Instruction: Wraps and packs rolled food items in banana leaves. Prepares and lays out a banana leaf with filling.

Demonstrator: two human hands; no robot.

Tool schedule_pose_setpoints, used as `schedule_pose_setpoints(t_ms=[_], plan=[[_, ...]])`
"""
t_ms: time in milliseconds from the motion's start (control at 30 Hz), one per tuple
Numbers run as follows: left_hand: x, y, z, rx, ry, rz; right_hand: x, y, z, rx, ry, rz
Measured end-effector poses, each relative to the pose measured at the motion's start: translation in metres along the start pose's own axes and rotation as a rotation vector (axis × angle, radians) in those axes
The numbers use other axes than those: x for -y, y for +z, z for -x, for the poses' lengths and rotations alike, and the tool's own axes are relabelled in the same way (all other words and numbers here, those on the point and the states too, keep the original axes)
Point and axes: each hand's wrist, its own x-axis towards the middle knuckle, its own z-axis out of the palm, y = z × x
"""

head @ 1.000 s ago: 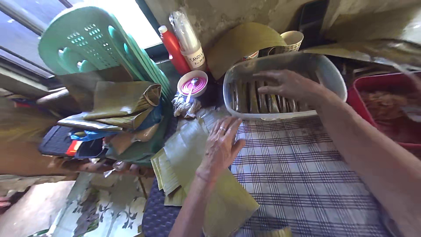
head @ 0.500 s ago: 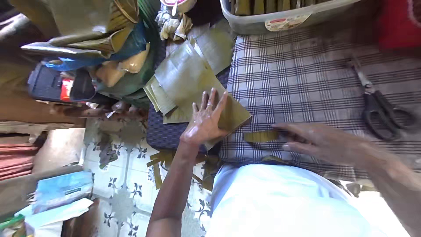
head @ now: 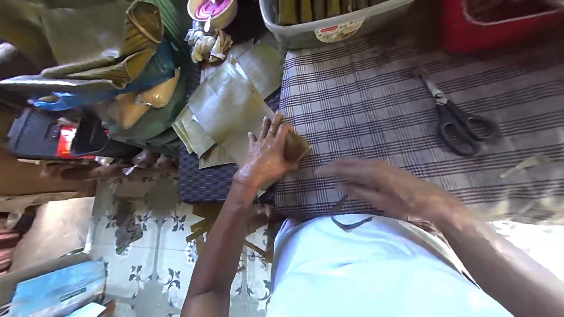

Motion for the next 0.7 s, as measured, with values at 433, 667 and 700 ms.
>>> schedule_pose_setpoints(t_ms=[433,667,700], plan=[[0.036,0.027,0.0,-0.218,0.159,0.12,-0.078,-0.079,0.098,-0.519,0.508,0.679],[0.017,0.018,0.012,-0.267,0.127,0.217,-0.101,-0.102,0.018,-0.351,0.519,0.625],[0.017,0.019,0.014,-0.269,0.126,0.214,-0.104,-0.1,0.009,-0.351,0.555,0.632]])
